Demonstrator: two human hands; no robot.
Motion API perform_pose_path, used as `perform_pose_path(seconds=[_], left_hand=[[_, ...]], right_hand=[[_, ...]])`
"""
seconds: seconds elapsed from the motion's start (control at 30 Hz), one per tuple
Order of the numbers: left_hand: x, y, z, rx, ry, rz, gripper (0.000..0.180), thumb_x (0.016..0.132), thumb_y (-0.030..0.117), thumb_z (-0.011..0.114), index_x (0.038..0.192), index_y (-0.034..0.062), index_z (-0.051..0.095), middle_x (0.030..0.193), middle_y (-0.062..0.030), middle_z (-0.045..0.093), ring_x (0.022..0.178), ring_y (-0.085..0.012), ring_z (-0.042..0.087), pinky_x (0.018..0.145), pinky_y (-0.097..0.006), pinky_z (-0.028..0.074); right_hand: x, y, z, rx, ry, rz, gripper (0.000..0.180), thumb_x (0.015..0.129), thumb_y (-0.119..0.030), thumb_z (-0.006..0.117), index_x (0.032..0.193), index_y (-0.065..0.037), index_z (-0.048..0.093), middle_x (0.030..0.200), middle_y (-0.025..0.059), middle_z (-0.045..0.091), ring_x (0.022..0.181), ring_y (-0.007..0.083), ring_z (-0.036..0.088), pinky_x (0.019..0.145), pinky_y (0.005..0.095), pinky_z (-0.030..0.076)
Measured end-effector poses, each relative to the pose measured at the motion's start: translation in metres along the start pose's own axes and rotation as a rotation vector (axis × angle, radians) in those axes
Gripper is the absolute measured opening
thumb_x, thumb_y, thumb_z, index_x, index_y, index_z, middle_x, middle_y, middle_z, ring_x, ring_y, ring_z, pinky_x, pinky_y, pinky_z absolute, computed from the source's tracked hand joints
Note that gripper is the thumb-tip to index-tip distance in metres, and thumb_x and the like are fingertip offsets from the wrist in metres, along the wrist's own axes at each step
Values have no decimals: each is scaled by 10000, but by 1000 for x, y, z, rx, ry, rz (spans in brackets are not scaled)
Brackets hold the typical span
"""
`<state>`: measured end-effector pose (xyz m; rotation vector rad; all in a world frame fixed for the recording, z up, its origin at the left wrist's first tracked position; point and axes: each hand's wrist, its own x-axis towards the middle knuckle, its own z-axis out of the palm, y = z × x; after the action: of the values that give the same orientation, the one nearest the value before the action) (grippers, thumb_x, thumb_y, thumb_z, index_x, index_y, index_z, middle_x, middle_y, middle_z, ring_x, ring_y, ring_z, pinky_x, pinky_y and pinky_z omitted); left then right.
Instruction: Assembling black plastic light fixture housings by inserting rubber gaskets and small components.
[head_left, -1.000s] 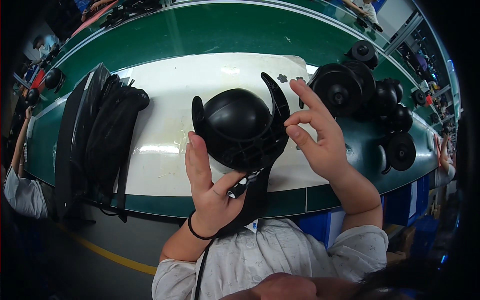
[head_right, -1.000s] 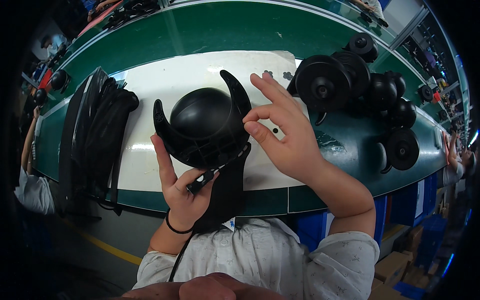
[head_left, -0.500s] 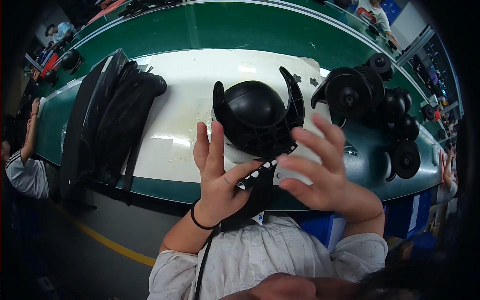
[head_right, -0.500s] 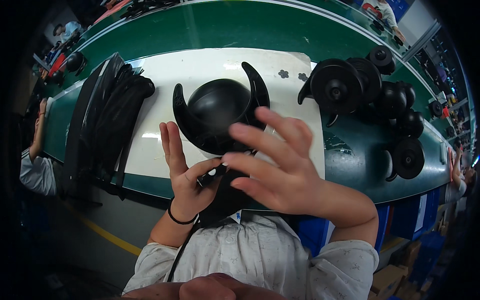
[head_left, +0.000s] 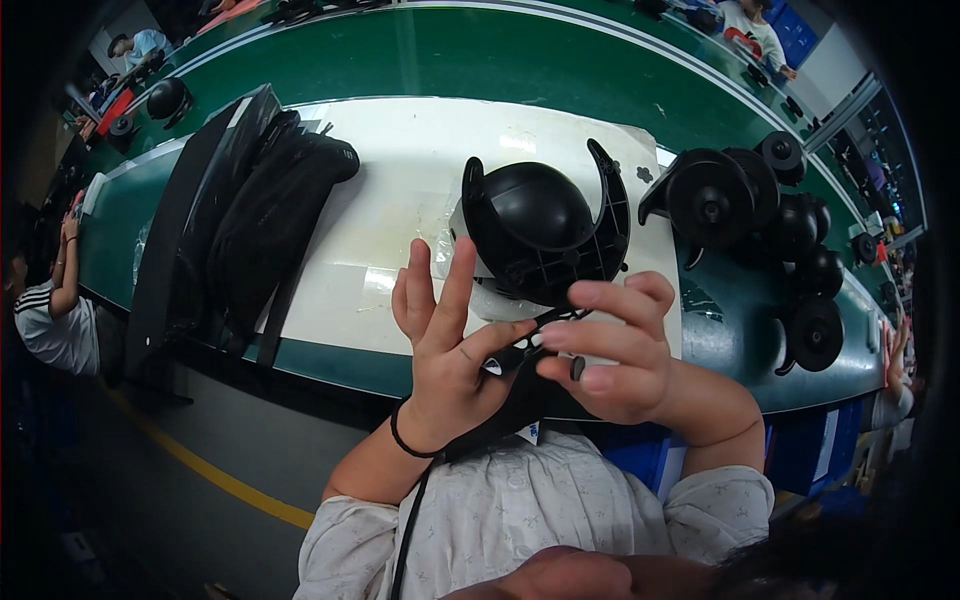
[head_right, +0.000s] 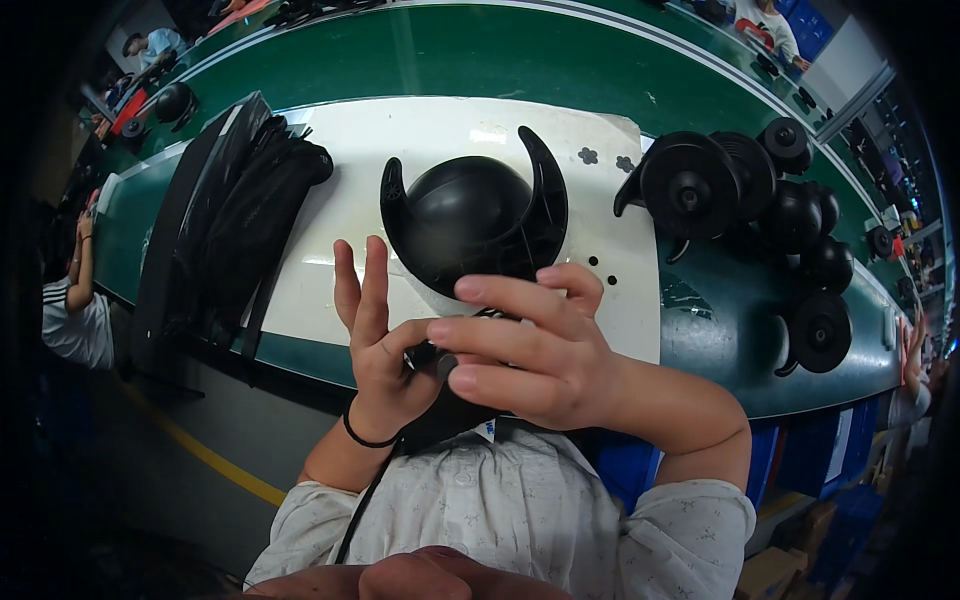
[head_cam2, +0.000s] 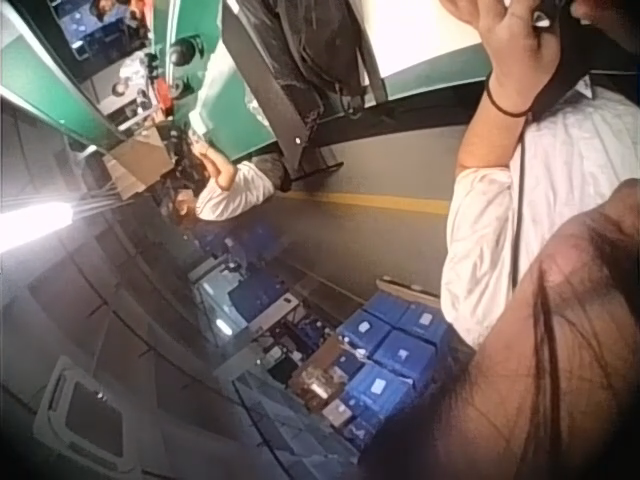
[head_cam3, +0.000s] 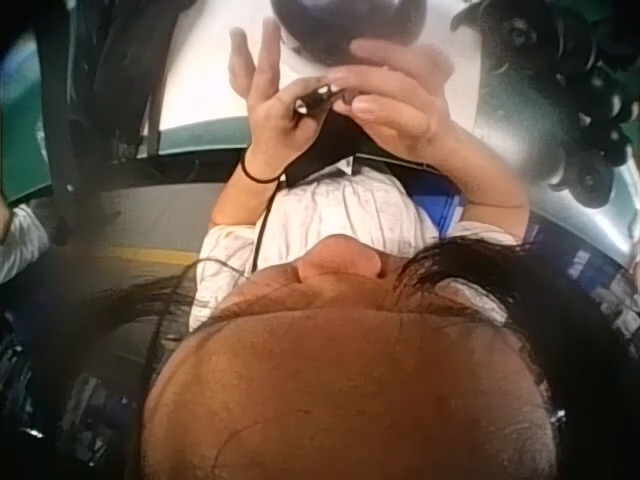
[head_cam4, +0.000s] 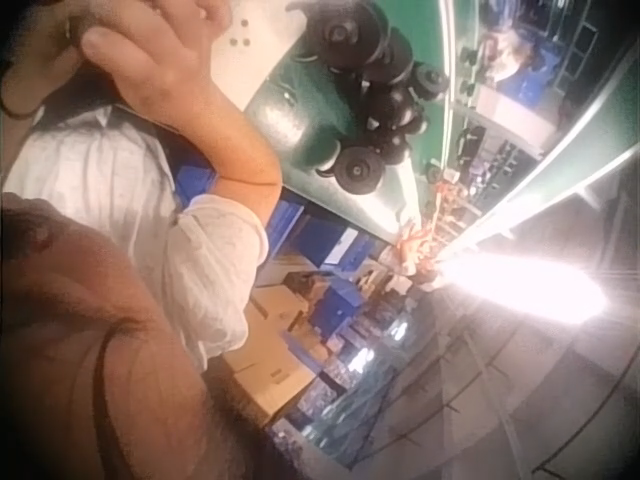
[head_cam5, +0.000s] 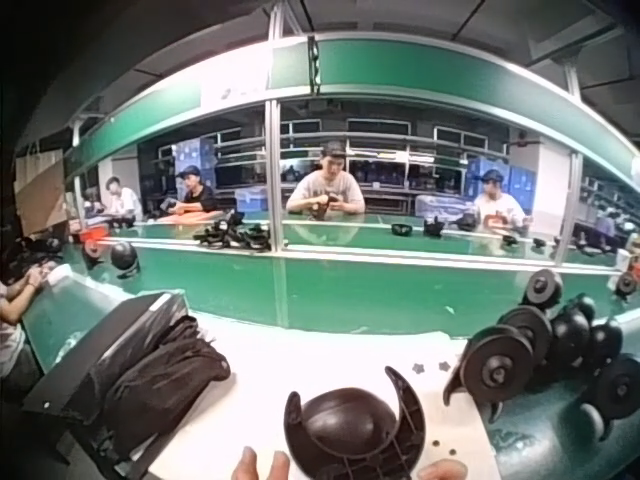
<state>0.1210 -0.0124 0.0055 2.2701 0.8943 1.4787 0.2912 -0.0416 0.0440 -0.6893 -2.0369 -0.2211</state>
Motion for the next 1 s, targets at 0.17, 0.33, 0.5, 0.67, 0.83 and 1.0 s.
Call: perform_pose_path(seconds=[0.17,0.33,0.5,0.67,0.83,1.0], left_hand=[[1,3,-1,-9,-13,-25,168,600,82,661,755,146,661,1368,-197,302,1310,-389,136,1022,-441,36],[-1,-1,-1,12,-14,-38,191,579,73,673,756,143,653,1379,-196,282,1312,-393,121,1025,-444,23],[-1,0,-2,77,-24,42,132,592,76,659,705,135,625,1389,-187,264,1316,-390,102,1033,-452,1],[-2,2,-1,80,-27,-6,94,610,66,630,683,120,607,1389,-172,273,1318,-384,95,1033,-465,-12],[-3,-2,-2,135,-46,32,113,613,69,629,708,129,625,1385,-170,283,1320,-377,96,1029,-475,-17],[-3,-4,-2,62,-29,-5,176,583,71,642,742,145,647,1381,-178,286,1316,-382,109,1021,-486,-9]], right_hand=[[-4,-3,2,-185,-9,-160,228,775,-220,590,978,-236,488,934,-51,617,837,98,554,740,327,242],[3,-9,-4,174,-27,16,435,687,-38,648,1039,-191,445,924,-9,604,840,147,567,691,327,306],[23,-7,-1,322,-197,140,748,598,123,676,1164,-192,303,1021,93,532,812,226,594,620,333,364],[24,-6,3,359,-236,60,798,592,148,657,1201,-210,287,1070,115,466,800,212,586,605,283,417],[29,-1,8,439,-154,34,548,666,74,630,1139,-128,441,1033,104,450,702,195,535,521,272,432],[28,5,5,469,-174,-5,479,653,61,654,1072,-101,486,1010,123,443,672,203,542,536,276,442]])
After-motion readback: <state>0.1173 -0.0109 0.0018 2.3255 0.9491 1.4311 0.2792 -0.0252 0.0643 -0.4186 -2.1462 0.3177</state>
